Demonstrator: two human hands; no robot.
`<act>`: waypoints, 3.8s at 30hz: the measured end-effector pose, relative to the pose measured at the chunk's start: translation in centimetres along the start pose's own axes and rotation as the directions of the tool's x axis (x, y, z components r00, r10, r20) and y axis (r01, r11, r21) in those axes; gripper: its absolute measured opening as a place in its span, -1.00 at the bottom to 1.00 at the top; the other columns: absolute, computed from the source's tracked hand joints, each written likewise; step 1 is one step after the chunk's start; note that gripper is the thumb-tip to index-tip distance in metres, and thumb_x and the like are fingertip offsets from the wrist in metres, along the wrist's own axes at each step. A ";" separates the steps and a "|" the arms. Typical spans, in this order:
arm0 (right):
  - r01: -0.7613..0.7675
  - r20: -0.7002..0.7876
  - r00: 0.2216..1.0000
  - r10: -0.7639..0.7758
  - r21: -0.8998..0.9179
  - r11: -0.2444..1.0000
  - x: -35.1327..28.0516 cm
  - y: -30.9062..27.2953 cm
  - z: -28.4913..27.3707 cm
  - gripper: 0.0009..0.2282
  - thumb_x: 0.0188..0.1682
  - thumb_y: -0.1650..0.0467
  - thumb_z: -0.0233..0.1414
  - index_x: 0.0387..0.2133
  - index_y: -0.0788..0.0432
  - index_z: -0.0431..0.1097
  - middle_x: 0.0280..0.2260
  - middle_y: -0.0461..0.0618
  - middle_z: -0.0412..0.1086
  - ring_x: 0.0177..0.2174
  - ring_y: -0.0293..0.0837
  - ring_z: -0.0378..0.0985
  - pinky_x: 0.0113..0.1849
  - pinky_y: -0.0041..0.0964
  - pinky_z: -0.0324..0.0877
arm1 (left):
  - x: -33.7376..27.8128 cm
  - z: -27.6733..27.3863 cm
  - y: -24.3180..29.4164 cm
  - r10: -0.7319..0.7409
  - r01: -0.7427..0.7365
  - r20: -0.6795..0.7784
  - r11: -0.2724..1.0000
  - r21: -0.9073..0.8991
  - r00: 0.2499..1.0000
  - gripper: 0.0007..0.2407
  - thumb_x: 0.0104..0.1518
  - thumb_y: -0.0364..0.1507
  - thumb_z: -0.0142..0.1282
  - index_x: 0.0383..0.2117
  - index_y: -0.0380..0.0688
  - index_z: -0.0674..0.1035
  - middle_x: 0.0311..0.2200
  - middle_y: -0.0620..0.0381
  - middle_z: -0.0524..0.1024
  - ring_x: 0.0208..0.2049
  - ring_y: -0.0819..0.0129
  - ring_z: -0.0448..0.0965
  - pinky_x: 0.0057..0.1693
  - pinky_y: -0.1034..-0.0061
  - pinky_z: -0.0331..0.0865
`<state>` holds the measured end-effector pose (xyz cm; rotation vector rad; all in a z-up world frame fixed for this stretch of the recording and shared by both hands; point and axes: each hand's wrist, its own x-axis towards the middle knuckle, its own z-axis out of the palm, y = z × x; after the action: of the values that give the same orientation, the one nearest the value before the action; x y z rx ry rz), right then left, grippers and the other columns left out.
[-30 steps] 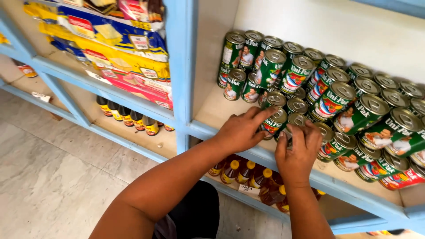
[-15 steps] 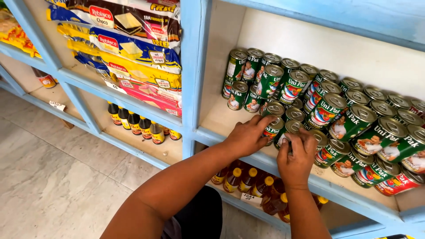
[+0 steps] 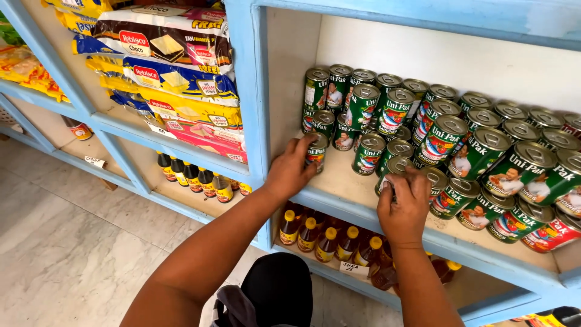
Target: Picking canned sardines from a grocery shelf and placing them into a shopping basket.
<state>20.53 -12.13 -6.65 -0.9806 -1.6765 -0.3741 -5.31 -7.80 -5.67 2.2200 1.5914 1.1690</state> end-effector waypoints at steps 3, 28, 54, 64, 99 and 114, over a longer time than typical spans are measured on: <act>0.000 -0.001 1.000 0.000 -0.008 1.000 0.1 -0.2 -0.2 -0.85 -0.05 0.57 0.11 -0.22 0.23 0.44 -0.18 0.16 0.34 0.00 0.20 0.42 -0.02 0.04 0.36 | 0.1 0.0 -0.3 0.014 -0.014 -0.036 1.000 -0.018 0.999 -0.43 0.08 -0.38 0.22 0.26 0.06 0.26 0.06 -0.14 0.38 -0.07 -0.21 0.55 0.02 0.05 0.45; -0.018 -0.006 1.000 0.018 -0.025 1.000 0.4 -0.2 -0.1 -0.87 -0.09 0.56 0.13 -0.28 0.20 0.44 -0.20 0.15 0.34 -0.01 0.19 0.43 -0.04 0.02 0.39 | 10.9 1.8 3.3 -0.046 0.076 -0.187 0.984 0.158 0.981 -0.47 0.13 -0.34 0.17 0.26 0.22 0.25 0.06 -0.07 0.37 -0.04 -0.12 0.55 0.04 -0.18 0.35; -0.003 0.004 1.000 0.004 -0.061 0.998 0.2 -0.2 0.1 -0.88 -0.08 0.54 0.13 -0.28 0.20 0.45 -0.21 0.14 0.33 -0.02 0.19 0.41 -0.03 0.04 0.35 | 6.7 5.0 4.7 0.236 -0.223 -0.040 0.952 0.208 0.971 -0.46 0.02 -0.51 0.09 0.24 0.07 0.35 0.19 -0.05 0.35 -0.09 -0.03 0.61 -0.09 0.08 0.50; -0.035 -0.069 0.997 0.031 -0.064 0.997 -0.3 -0.2 -0.3 -0.85 -0.07 0.57 0.08 -0.24 0.21 0.45 -0.16 0.18 0.34 -0.06 0.19 0.39 -0.03 0.04 0.34 | 4.4 5.1 5.6 0.226 -0.217 -0.108 0.972 0.086 0.968 -0.59 0.05 -0.54 0.08 0.09 0.10 0.49 0.05 0.04 0.45 -0.22 -0.04 0.63 -0.18 0.15 0.54; -0.161 0.001 0.987 0.162 -0.056 0.985 -0.3 -0.1 0.3 -0.82 -0.02 0.55 0.02 -0.14 0.26 0.38 -0.17 0.24 0.28 -0.27 0.20 0.49 -0.27 -0.01 0.44 | 0.8 6.8 6.5 0.225 -0.209 0.047 0.953 -0.218 0.973 -0.36 0.04 -0.31 0.24 0.32 0.07 0.23 0.11 -0.11 0.42 -0.12 -0.13 0.61 -0.07 0.10 0.53; -0.126 -0.108 0.986 0.129 0.033 0.991 -1.0 0.3 -0.1 -0.86 0.00 0.59 -0.02 -0.20 0.29 0.40 -0.25 0.16 0.34 -0.23 0.14 0.44 -0.17 -0.04 0.39 | 1.1 6.2 6.9 0.192 -0.139 0.259 0.968 -0.209 0.947 -0.27 0.05 -0.14 0.23 0.38 0.13 0.12 0.21 -0.11 0.41 -0.14 -0.03 0.66 0.00 0.13 0.50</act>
<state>20.84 -12.44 -7.57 -1.0245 -1.5080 -0.3147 4.01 -7.88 -5.56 2.3063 1.1558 0.9481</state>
